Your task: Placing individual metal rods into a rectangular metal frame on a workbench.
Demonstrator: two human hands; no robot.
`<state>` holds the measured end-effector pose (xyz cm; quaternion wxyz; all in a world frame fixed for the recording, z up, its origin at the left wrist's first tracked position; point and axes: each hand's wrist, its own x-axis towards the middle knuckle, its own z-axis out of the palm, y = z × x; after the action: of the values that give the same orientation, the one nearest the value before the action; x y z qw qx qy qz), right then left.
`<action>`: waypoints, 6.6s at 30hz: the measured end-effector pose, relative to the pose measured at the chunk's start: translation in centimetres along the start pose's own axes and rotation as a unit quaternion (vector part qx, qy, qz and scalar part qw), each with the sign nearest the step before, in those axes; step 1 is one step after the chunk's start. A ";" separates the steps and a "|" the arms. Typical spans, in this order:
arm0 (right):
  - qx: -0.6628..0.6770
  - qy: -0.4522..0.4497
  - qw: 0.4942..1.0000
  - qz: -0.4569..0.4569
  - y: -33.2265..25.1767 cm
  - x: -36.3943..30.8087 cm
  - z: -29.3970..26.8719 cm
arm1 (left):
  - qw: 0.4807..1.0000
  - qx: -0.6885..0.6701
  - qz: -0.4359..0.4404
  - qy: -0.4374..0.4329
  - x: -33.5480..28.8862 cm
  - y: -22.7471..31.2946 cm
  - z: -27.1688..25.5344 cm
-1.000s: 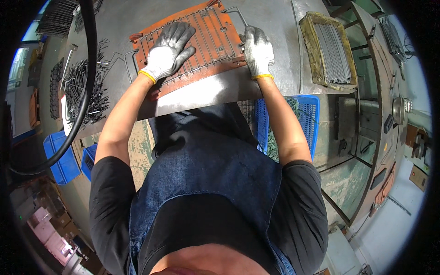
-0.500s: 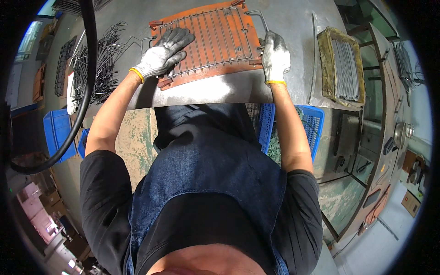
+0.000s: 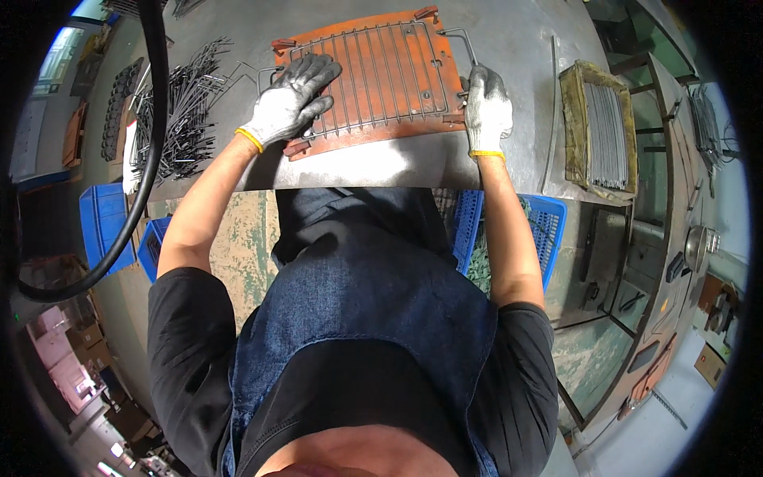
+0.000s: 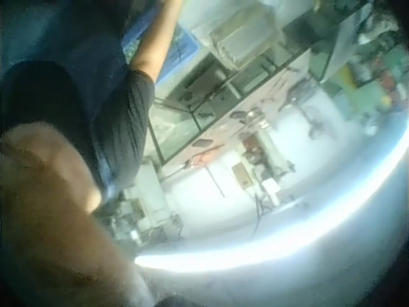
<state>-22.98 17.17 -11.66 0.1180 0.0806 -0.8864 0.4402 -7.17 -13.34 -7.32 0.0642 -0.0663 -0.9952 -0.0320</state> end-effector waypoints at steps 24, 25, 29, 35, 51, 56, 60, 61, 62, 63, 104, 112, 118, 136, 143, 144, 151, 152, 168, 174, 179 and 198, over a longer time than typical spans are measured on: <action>0.027 -0.053 0.995 0.084 -1.7 -2.8 -1.3 | 0.883 0.364 -0.267 -0.131 -9.0 -14.0 -5.3; 0.017 -0.058 0.994 0.087 -1.8 -2.8 -1.2 | 0.904 0.338 -0.252 -0.071 -9.1 -14.0 -5.3; 0.017 -0.058 0.994 0.095 -2.8 -2.9 -1.3 | 0.931 0.272 -0.235 -0.064 -8.7 -15.0 -6.6; 0.003 -0.072 0.990 0.122 -4.0 -3.2 -2.1 | 0.904 0.277 -0.324 -0.029 -6.4 -13.8 -11.4; 0.029 -0.255 0.953 -0.164 -10.2 -9.3 -7.2 | 0.511 -0.830 -0.220 -0.047 4.2 10.0 -4.7; 0.273 -0.260 0.926 0.013 -8.8 -10.3 -6.7 | 0.545 -0.799 -0.250 -0.052 6.6 12.0 -3.1; 0.439 -0.191 0.855 0.200 -7.2 -10.1 -7.1 | 0.547 -0.797 -0.236 -0.100 9.6 14.1 -1.9; 0.379 -0.215 0.880 0.187 -7.8 -10.0 -6.5 | 0.549 -0.794 -0.246 -0.089 9.1 13.6 -1.8; 0.318 -0.237 0.902 0.171 -8.2 -10.0 -6.1 | 0.574 -0.774 -0.250 -0.089 8.8 13.3 -1.4; 0.323 -0.247 0.898 0.168 -8.6 -9.9 -5.8 | 0.599 -0.754 -0.254 -0.090 8.4 13.0 -1.1; 0.063 -0.026 0.997 -0.045 -3.5 -8.0 -3.1 | 0.968 -0.190 -0.117 0.116 7.3 5.8 -2.9; -0.009 -0.023 0.985 -0.172 -3.0 -7.7 -2.8 | 0.863 0.285 -0.415 -0.050 -2.9 -12.4 -4.8; -0.003 -0.018 0.996 -0.091 -3.2 -7.8 -2.6 | 0.918 0.234 -0.307 -0.089 -6.2 -16.4 -4.8; 0.249 -0.405 0.878 0.052 -11.6 -14.0 2.1 | 0.329 -0.891 -0.257 0.179 0.3 5.9 -3.2; 0.387 -0.366 0.834 0.143 -13.5 -14.2 2.6 | 0.516 -0.805 -0.272 0.103 -1.2 5.6 -1.7; 0.322 -0.391 0.854 0.119 -13.4 -14.1 2.9 | 0.518 -0.804 -0.274 0.102 -1.2 5.3 -3.2; -0.032 -0.281 0.868 -0.408 -12.6 -13.5 4.9 | 0.920 -0.257 -0.292 -0.054 -0.7 3.3 -4.3; -0.067 -0.303 0.863 -0.399 -12.8 -13.6 5.2 | 0.919 -0.256 -0.294 -0.053 -1.1 3.0 -3.6; -0.021 -0.337 0.875 -0.347 -14.2 -14.4 8.2 | 0.994 0.005 -0.095 0.049 -2.2 -0.2 -0.4; -0.149 -0.398 0.811 -0.401 -13.9 -13.5 7.6 | 0.994 0.027 -0.071 0.073 -2.3 -0.3 -1.0; -0.118 -0.362 0.814 -0.438 -14.4 -12.7 7.7 | 0.989 0.005 -0.085 0.124 -2.4 0.5 -1.9; 0.035 -0.320 0.844 -0.428 -13.6 -14.5 9.2 | 0.978 -0.166 -0.077 0.103 -2.2 -0.7 0.4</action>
<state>-6.94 2.20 -10.74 0.0019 0.5927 -0.7362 0.3267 -5.15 -14.23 -8.05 0.1517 0.0047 -0.9663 -0.2078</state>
